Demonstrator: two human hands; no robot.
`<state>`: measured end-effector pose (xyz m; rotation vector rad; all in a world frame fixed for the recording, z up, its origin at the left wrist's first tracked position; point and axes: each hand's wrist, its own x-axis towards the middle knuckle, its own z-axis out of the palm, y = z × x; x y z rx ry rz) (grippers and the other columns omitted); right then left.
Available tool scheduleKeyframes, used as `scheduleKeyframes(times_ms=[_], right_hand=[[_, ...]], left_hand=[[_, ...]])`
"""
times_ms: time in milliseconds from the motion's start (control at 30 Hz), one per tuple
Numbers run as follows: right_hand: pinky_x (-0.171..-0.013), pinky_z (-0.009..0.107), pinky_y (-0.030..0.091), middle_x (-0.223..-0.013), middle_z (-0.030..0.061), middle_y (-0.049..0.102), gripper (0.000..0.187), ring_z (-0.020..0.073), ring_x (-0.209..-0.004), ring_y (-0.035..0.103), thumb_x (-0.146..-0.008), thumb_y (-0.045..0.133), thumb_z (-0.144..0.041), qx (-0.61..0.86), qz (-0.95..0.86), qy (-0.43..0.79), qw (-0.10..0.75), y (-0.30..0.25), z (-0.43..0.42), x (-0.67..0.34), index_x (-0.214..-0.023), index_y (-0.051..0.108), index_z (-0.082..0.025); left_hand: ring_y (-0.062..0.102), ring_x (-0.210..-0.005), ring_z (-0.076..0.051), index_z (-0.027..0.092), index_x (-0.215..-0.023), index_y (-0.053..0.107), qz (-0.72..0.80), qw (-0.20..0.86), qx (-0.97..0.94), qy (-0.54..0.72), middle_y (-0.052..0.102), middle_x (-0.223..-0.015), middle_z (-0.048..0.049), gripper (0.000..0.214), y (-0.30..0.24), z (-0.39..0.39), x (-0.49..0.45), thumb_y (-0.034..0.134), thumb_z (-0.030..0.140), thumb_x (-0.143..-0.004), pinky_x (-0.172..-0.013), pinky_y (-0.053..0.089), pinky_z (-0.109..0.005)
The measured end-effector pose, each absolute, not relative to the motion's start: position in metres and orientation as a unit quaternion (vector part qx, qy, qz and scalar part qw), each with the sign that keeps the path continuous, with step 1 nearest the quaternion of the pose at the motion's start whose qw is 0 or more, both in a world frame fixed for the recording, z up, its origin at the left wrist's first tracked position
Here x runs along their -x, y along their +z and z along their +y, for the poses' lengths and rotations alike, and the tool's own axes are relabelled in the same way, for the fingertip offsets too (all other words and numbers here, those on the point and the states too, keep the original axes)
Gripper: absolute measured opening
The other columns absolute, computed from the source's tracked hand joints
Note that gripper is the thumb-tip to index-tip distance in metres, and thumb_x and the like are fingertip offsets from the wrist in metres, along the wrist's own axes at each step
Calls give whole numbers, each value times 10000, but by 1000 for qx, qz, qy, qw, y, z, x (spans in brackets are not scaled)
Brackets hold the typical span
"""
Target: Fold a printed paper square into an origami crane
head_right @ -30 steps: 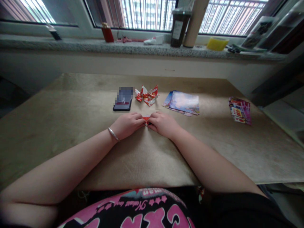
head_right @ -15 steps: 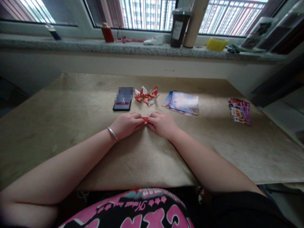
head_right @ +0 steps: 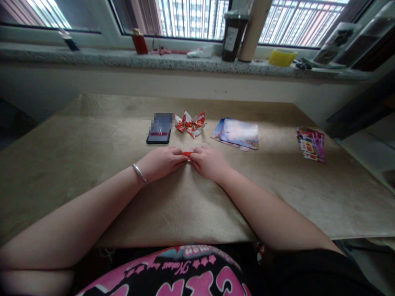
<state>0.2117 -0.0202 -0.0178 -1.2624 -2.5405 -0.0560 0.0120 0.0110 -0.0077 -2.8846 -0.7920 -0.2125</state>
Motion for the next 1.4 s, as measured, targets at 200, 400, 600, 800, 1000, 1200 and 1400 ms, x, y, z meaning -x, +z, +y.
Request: scheduleKeyframes(times_ms=[200,400,600,800,1000,1200,1400], right_hand=[[-614,235,369,-772,36,622,155,131,-682,533,-826,550,-262,512,-823,135,209,-22,-12,-214,-815,676,-174],[-554,228,332,-703,11,628,156,119,-624,513,-809,579,-302,553,-783,187,214,-25,-8,-216,-784,675,-181],[-527,230,306,-695,3,645,162,111,-589,495,-802,579,-316,572,-768,201,205,-26,-5,-215,-753,665,-188],[-533,231,311,-679,-1,637,149,109,-587,496,-800,578,-298,578,-764,208,196,-23,-5,-214,-752,665,-188],[-536,231,292,-687,3,629,155,108,-600,488,-800,577,-301,579,-768,199,188,-22,-5,-213,-737,650,-179],[-539,229,282,-699,5,629,148,107,-598,478,-803,583,-300,577,-772,185,190,-23,-4,-213,-736,643,-182],[-560,214,308,-715,-4,631,96,102,-606,492,-782,624,-281,554,-786,158,225,-26,-5,-214,-790,640,-186]], left_hand=[[599,-828,-165,181,-1134,598,-251,56,965,-41,638,-938,-58,275,-5,12,-8,538,227,-869,-729,459,-261],[587,-865,-182,176,-1200,563,-243,48,968,-43,635,-973,-67,358,-5,14,-6,572,228,-846,-759,453,-271],[589,-846,-172,192,-1220,549,-251,35,966,-54,639,-942,-61,362,-5,14,-4,535,239,-862,-727,445,-253],[570,-762,-143,271,-1199,583,-236,31,969,-65,633,-855,-32,330,-6,17,-2,460,205,-901,-659,416,-230],[554,-729,-124,288,-1193,595,-229,34,970,-71,627,-823,-25,327,-7,19,0,451,206,-911,-638,399,-214],[557,-746,-125,268,-1179,602,-238,68,968,-48,628,-831,-27,296,-6,16,-2,469,229,-918,-629,394,-214],[557,-765,-147,216,-1124,615,-250,120,961,-18,616,-854,-43,251,-6,9,-10,478,203,-914,-584,365,-223]])
